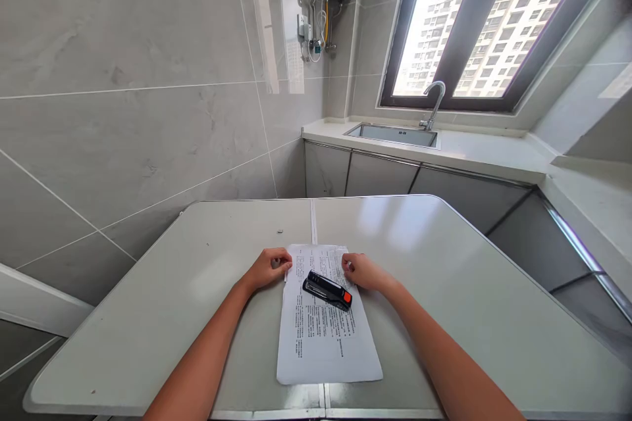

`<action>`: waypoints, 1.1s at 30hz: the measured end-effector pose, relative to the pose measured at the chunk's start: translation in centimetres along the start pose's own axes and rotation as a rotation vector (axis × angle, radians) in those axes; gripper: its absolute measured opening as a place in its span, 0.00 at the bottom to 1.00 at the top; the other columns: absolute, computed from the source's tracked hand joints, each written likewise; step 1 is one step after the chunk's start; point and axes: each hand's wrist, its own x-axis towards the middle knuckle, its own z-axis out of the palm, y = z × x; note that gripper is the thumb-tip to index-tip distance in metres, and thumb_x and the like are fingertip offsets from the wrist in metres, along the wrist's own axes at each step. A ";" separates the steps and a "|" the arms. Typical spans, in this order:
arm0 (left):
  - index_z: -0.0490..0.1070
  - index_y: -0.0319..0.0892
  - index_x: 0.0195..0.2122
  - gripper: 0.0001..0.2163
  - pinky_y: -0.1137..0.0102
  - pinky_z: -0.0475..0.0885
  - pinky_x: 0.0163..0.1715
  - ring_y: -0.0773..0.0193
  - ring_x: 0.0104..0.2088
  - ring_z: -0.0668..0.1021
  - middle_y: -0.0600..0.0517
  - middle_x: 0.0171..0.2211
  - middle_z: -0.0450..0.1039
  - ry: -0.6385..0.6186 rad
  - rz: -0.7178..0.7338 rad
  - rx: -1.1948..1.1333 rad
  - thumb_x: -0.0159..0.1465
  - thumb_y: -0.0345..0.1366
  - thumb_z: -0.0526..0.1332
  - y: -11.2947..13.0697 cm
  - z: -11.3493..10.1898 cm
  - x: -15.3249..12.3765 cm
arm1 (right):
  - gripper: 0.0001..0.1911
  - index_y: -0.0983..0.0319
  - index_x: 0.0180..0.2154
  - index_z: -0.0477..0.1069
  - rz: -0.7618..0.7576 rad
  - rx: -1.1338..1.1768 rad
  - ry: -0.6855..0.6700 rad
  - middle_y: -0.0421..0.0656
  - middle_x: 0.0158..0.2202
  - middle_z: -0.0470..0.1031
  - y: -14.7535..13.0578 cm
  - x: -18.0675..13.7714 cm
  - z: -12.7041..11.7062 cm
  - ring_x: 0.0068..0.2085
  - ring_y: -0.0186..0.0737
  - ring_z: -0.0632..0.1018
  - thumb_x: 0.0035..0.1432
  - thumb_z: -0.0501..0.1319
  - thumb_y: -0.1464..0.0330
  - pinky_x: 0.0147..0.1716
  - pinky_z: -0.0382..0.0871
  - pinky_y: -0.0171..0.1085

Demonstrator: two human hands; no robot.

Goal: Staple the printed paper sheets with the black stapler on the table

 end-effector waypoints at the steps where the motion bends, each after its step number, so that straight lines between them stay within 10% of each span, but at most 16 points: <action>1: 0.77 0.42 0.38 0.09 0.68 0.68 0.39 0.63 0.35 0.74 0.51 0.35 0.75 -0.034 0.027 0.021 0.69 0.41 0.61 0.2 0.1 0.1 | 0.09 0.60 0.29 0.66 -0.010 0.004 -0.002 0.39 0.28 0.73 0.2 0.1 -0.1 0.31 0.35 0.70 0.50 0.60 0.79 0.30 0.56 0.33; 17: 0.81 0.47 0.48 0.13 0.64 0.67 0.47 0.63 0.32 0.74 0.52 0.29 0.73 -0.163 0.064 0.242 0.69 0.45 0.61 -0.5 0.6 0.2 | 0.08 0.59 0.28 0.67 -0.284 0.005 0.082 0.36 0.23 0.65 -1.3 -0.9 -0.6 0.28 0.35 0.64 0.55 0.66 0.70 0.30 0.52 0.34; 23: 0.81 0.48 0.47 0.12 0.64 0.67 0.47 0.65 0.29 0.73 0.54 0.28 0.73 -0.144 0.059 0.227 0.68 0.44 0.62 -0.6 0.6 0.2 | 0.24 0.58 0.38 0.65 -0.609 0.208 -0.181 0.33 0.29 0.62 -3.6 -2.0 0.8 0.30 0.33 0.60 0.53 0.70 0.49 0.30 0.54 0.33; 33: 0.81 0.47 0.46 0.11 0.64 0.67 0.47 0.64 0.31 0.73 0.54 0.28 0.72 -0.150 0.084 0.199 0.68 0.43 0.62 -0.7 0.5 0.2 | 0.19 0.56 0.52 0.72 -0.728 0.006 -0.070 0.44 0.43 0.76 -4.8 -2.6 2.3 0.44 0.45 0.75 0.58 0.64 0.69 0.44 0.67 0.40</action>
